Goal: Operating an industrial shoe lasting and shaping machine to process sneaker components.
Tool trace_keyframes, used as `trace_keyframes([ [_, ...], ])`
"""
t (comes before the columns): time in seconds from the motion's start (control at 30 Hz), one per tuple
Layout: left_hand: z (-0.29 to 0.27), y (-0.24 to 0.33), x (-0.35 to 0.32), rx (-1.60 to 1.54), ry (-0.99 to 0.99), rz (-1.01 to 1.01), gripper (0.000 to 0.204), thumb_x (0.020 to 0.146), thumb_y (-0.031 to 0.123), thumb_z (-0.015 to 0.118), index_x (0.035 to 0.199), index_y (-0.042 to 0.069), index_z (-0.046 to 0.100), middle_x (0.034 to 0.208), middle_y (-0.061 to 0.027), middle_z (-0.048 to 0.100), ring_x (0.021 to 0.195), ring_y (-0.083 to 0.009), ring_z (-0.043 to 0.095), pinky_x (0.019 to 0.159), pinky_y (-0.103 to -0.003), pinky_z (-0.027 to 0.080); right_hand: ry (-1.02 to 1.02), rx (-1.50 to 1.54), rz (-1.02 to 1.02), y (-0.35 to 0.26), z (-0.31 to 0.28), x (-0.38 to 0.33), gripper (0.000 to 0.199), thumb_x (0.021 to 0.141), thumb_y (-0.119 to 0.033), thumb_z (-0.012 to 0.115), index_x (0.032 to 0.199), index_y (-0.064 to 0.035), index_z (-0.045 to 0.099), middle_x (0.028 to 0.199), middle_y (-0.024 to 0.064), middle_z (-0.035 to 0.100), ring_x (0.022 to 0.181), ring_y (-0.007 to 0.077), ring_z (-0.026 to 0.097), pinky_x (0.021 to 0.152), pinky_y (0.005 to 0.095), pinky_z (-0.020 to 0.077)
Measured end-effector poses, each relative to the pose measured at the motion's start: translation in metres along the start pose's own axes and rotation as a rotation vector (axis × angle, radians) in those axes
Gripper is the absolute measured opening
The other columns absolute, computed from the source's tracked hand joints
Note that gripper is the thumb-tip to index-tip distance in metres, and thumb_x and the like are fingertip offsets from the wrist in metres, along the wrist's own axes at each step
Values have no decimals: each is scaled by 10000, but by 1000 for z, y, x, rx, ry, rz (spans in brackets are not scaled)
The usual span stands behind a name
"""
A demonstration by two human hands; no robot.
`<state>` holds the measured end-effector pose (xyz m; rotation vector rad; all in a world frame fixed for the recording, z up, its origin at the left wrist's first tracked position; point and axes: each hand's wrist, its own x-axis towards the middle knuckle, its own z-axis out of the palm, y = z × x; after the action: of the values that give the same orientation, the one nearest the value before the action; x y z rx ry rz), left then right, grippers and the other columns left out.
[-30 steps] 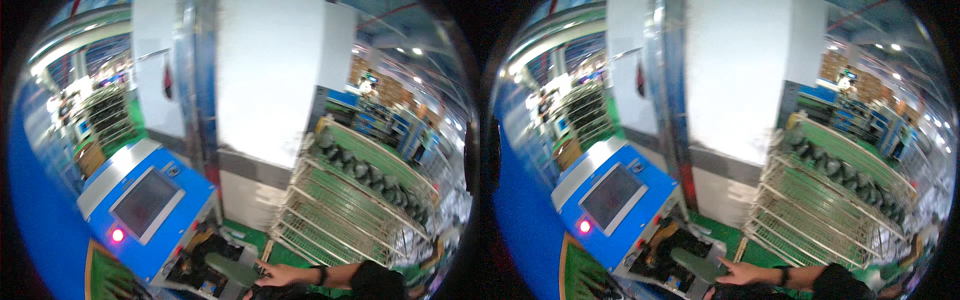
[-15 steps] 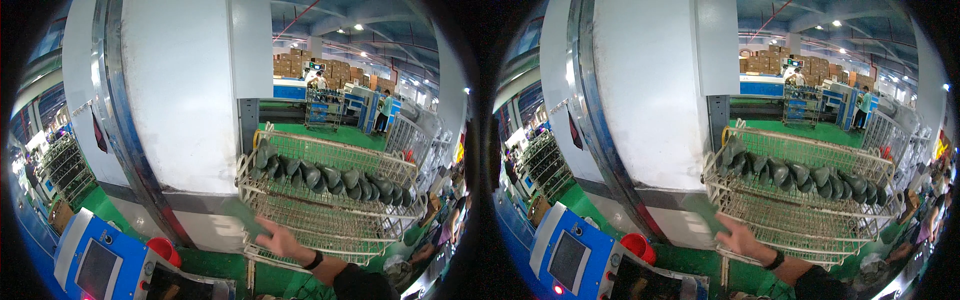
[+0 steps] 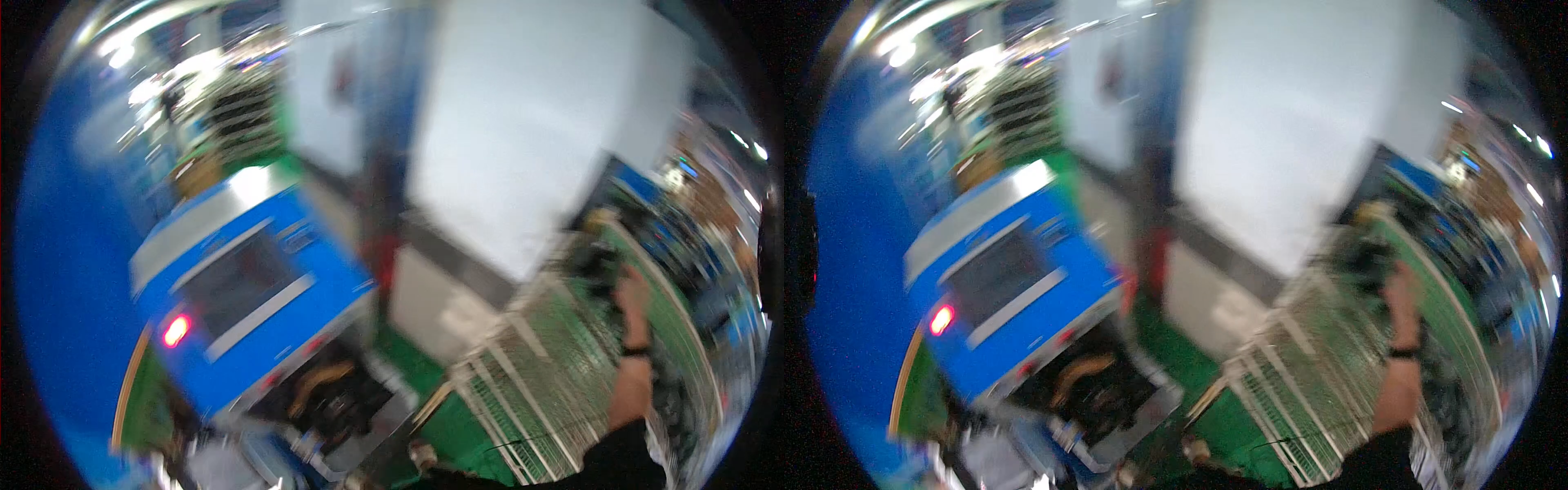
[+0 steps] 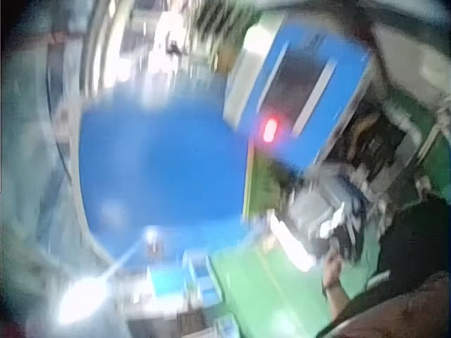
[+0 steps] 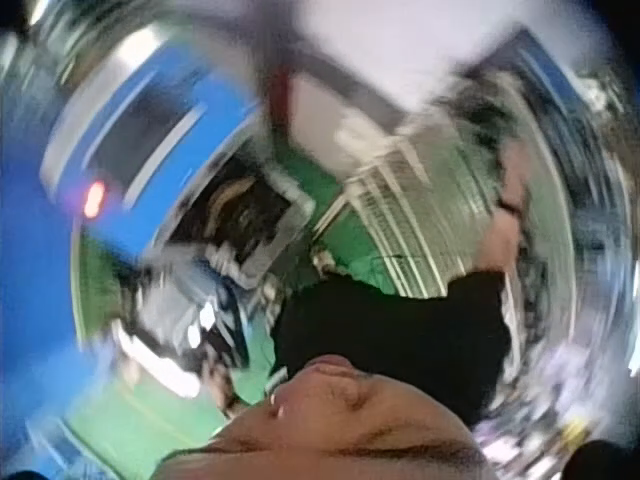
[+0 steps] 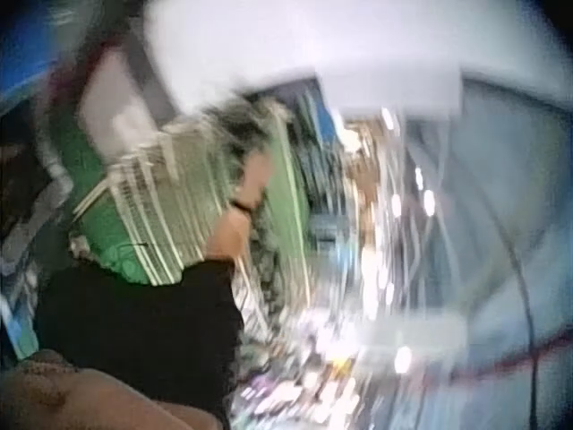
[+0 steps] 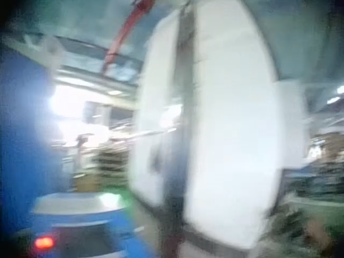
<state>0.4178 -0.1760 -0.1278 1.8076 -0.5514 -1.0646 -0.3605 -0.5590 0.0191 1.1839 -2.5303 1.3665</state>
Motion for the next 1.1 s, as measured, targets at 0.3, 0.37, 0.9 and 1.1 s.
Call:
trace_keyframes([
  [0.3, -138, -182, 132, 1003, 339, -91, 448, 751, 539, 709, 950, 140, 752, 975, -164, 637, 1012, -386, 632, 910, -498, 500, -683, -356, -154, -48, 142, -165, 427, 1011, -275, 523, 1340, -7, 574, 1129, 135, 673, 860, 197, 653, 725, 332, 528],
  [0.37, -118, -170, 157, 926, 399, -125, 435, 756, 525, 694, 977, 154, 747, 1005, -164, 615, 910, -398, 660, 807, -493, 540, -961, -160, -709, -32, 180, -185, 366, 999, -178, 560, 1305, 21, 583, 1044, 128, 678, 797, 187, 647, 687, 307, 533],
  [0.9, -52, -223, -332, 684, 899, -660, 367, 713, 449, 761, 810, 97, 726, 846, -130, 647, 844, -341, 663, 730, -438, 548, -1480, 71, -1439, -244, 224, -468, 273, 979, -183, 592, 1148, 4, 697, 1092, 183, 714, 1016, 345, 671, 875, 392, 523],
  [1.1, -60, -256, -590, 776, 2088, -1621, 148, 768, 195, 620, 790, 56, 665, 892, -149, 676, 824, -340, 641, 740, -466, 500, -1570, 232, -1604, -254, 229, -492, 228, 968, -137, 599, 1093, 9, 721, 1016, 199, 726, 962, 335, 694, 843, 398, 545],
])
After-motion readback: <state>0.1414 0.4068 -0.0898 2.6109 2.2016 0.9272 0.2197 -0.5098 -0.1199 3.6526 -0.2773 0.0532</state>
